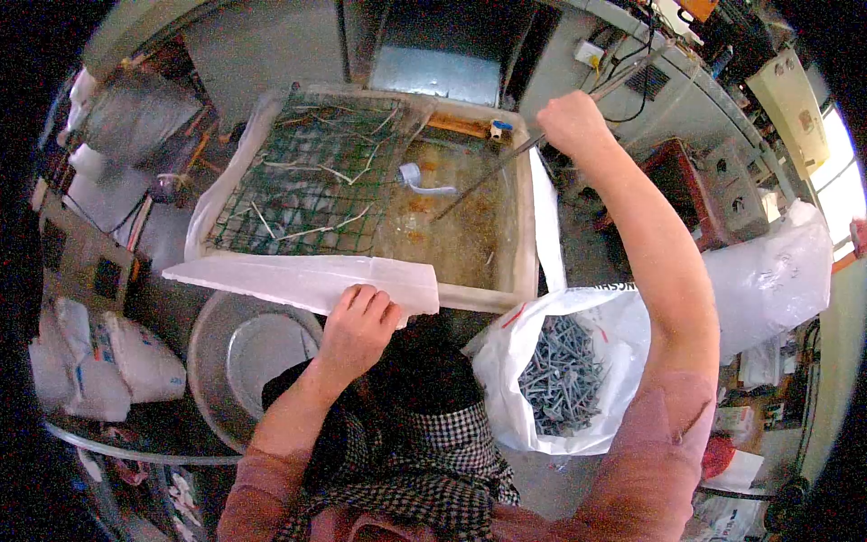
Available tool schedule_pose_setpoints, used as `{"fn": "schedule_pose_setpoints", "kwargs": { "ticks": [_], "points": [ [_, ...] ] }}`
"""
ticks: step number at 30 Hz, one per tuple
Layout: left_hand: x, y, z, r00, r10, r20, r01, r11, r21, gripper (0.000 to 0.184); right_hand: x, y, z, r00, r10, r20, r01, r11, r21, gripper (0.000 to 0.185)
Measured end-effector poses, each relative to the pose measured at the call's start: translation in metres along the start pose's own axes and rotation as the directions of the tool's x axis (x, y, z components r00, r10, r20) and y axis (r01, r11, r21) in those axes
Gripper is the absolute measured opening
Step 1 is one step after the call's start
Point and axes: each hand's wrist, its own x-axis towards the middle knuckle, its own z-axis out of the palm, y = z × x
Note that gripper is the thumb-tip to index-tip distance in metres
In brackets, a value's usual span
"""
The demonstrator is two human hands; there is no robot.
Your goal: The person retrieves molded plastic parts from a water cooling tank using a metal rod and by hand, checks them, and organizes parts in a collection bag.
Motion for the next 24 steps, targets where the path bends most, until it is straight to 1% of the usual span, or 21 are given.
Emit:
{"fn": "schedule_pose_setpoints", "kwargs": {
  "ticks": [1,5,7,8,10,13,17,20,23,24],
  "points": [
    [-0.001,0.0,0.0,1.0,-0.001,-0.002,0.001,1.0,-0.001,0.01,-0.003,0.002,-0.003,0.999,0.029,0.022,-0.029,1.0,0.005,0.01],
    [-0.001,0.0,-0.002,1.0,-0.006,-0.008,0.006,1.0,-0.008,0.01,-0.012,0.012,-0.016,0.997,0.047,0.064,-0.051,0.997,0.055,0.01],
    [-0.002,0.0,-0.002,1.0,-0.011,-0.011,0.011,1.0,-0.007,0.01,-0.013,0.019,-0.016,0.982,0.11,0.154,-0.121,0.991,0.059,0.015],
    [-0.002,0.001,-0.002,1.0,-0.01,-0.005,0.01,1.0,-0.002,0.01,-0.015,0.022,-0.018,0.982,0.109,0.155,-0.119,0.991,0.058,0.015],
    [-0.003,0.0,-0.003,1.0,-0.008,0.0,0.008,1.0,0.003,0.011,-0.017,0.028,-0.02,0.989,0.071,0.129,-0.082,0.993,0.082,0.024],
    [-0.003,0.0,-0.002,1.0,-0.006,0.002,0.006,1.0,-0.009,0.011,-0.012,0.035,-0.015,0.984,0.107,0.142,-0.114,0.993,0.043,0.029],
    [-0.003,0.0,-0.002,1.0,-0.009,0.0,0.009,1.0,-0.017,0.01,-0.009,0.038,-0.015,0.978,0.125,0.164,-0.132,0.991,0.033,0.03],
    [-0.004,0.0,-0.001,1.0,-0.01,0.01,0.01,1.0,-0.02,0.011,-0.011,0.046,-0.015,0.983,0.13,0.131,-0.138,0.989,0.061,0.031],
    [-0.005,-0.001,-0.001,1.0,-0.01,0.015,0.01,1.0,-0.025,0.011,-0.016,0.058,-0.014,0.951,0.215,0.22,-0.238,0.967,0.084,0.03],
    [-0.005,-0.001,-0.001,1.0,-0.007,0.015,0.007,1.0,-0.025,0.011,-0.017,0.063,-0.014,0.952,0.213,0.221,-0.236,0.968,0.086,0.03]
  ]
}}
